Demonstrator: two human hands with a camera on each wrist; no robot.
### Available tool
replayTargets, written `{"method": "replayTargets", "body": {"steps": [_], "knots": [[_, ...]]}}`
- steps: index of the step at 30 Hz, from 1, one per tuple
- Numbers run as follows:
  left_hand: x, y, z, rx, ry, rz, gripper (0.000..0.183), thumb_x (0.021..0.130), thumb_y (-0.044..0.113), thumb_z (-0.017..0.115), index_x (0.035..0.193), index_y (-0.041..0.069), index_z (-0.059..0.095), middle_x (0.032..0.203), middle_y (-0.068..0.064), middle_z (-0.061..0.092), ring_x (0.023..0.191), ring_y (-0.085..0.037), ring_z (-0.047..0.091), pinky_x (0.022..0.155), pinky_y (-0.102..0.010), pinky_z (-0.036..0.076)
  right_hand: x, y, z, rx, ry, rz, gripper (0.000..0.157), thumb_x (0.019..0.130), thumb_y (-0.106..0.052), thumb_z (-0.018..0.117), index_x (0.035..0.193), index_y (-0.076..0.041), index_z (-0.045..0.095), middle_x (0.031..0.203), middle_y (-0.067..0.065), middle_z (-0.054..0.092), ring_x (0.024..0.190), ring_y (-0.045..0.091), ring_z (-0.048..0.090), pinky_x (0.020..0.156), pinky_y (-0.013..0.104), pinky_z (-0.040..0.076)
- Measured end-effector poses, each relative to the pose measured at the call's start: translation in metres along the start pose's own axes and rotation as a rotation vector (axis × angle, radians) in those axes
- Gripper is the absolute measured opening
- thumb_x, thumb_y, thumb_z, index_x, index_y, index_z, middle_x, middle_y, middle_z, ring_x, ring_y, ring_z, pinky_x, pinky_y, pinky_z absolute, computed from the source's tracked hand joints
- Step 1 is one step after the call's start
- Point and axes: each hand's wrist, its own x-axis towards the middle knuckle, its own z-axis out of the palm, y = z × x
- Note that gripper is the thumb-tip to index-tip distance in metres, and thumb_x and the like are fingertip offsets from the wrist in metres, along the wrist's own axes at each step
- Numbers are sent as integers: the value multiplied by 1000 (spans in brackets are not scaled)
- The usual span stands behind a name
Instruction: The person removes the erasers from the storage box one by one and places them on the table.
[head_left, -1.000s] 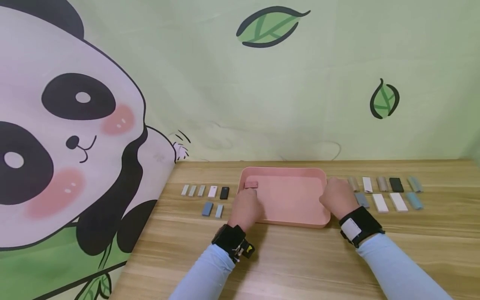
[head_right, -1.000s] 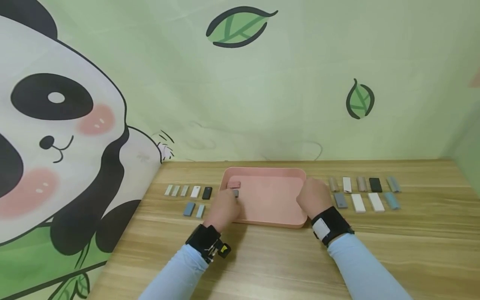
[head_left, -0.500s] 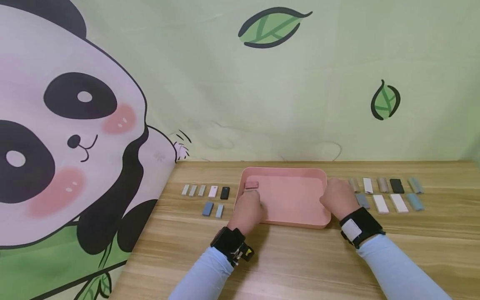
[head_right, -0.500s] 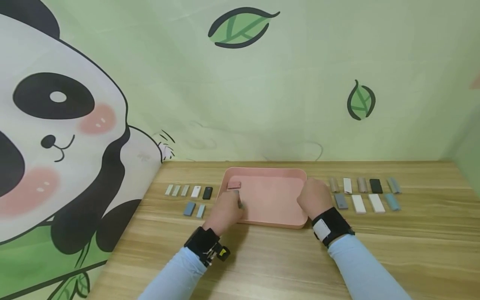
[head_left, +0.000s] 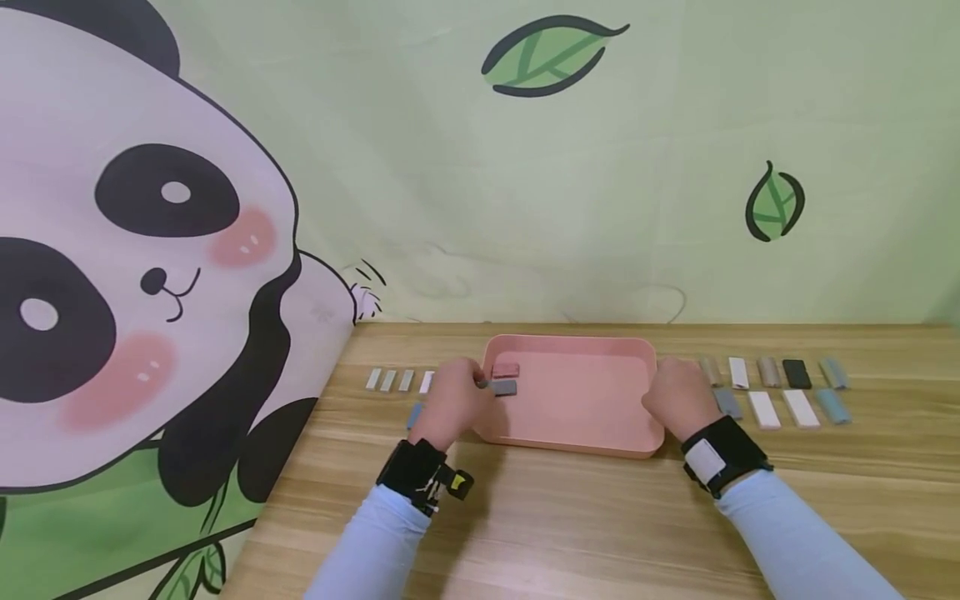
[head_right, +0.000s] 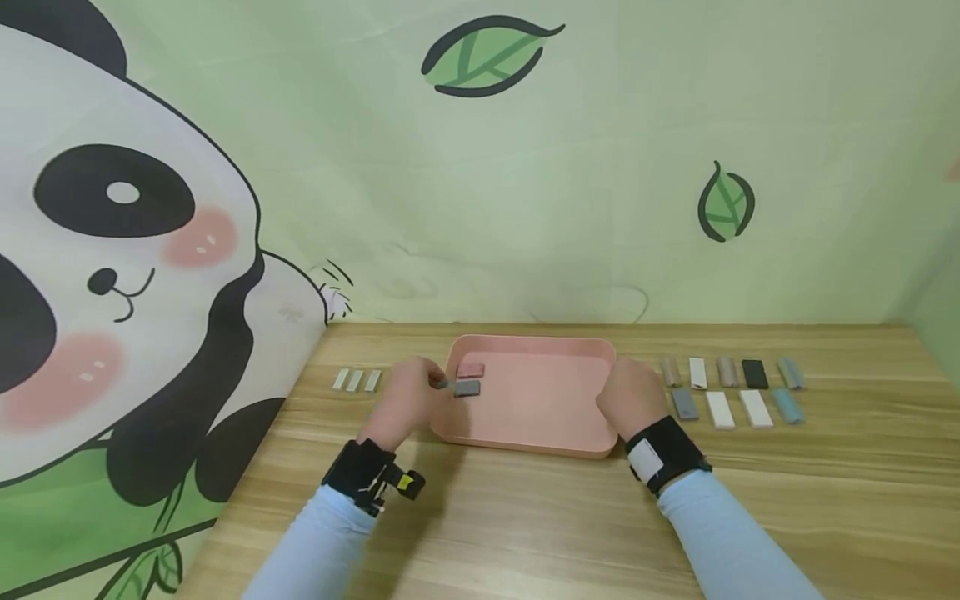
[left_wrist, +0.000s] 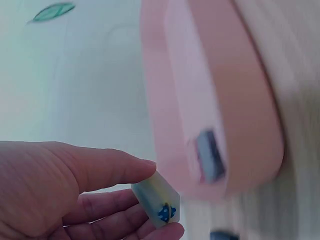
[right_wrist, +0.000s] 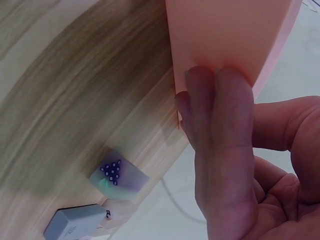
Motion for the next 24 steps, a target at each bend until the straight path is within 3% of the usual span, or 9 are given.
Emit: {"method": "replayTargets", "body": {"steps": [7,14,19,24], "knots": [[1,-31,-36,1,135,2,13,79,15,67,85,3,66,80,-8,63,62,-18,56,54,-26,43,0,0,0,-16,2,-20,16,79,-5,53,65,-1,59,56,6,51,49,19,53,45,25,38],[1,-68,-58,24,146,-107,24,80,20,69,93,1,66,93,-12,65,75,-23,59,61,-29,46,-1,2,1,-40,18,-39,17,80,-6,54,64,-1,58,56,6,51,49,19,53,44,25,37],[-2,-93,-63,38,150,-156,20,78,19,69,84,0,68,85,-12,64,70,-22,56,57,-29,44,0,1,0,-50,29,-38,16,80,-6,55,66,0,59,55,7,51,49,20,53,45,25,36],[-3,-115,-58,78,184,-161,16,73,17,71,74,1,68,76,-10,64,66,-22,54,54,-29,41,-1,0,2,-44,20,-29,15,80,-6,54,68,1,60,56,7,51,50,20,53,45,25,37]]}}
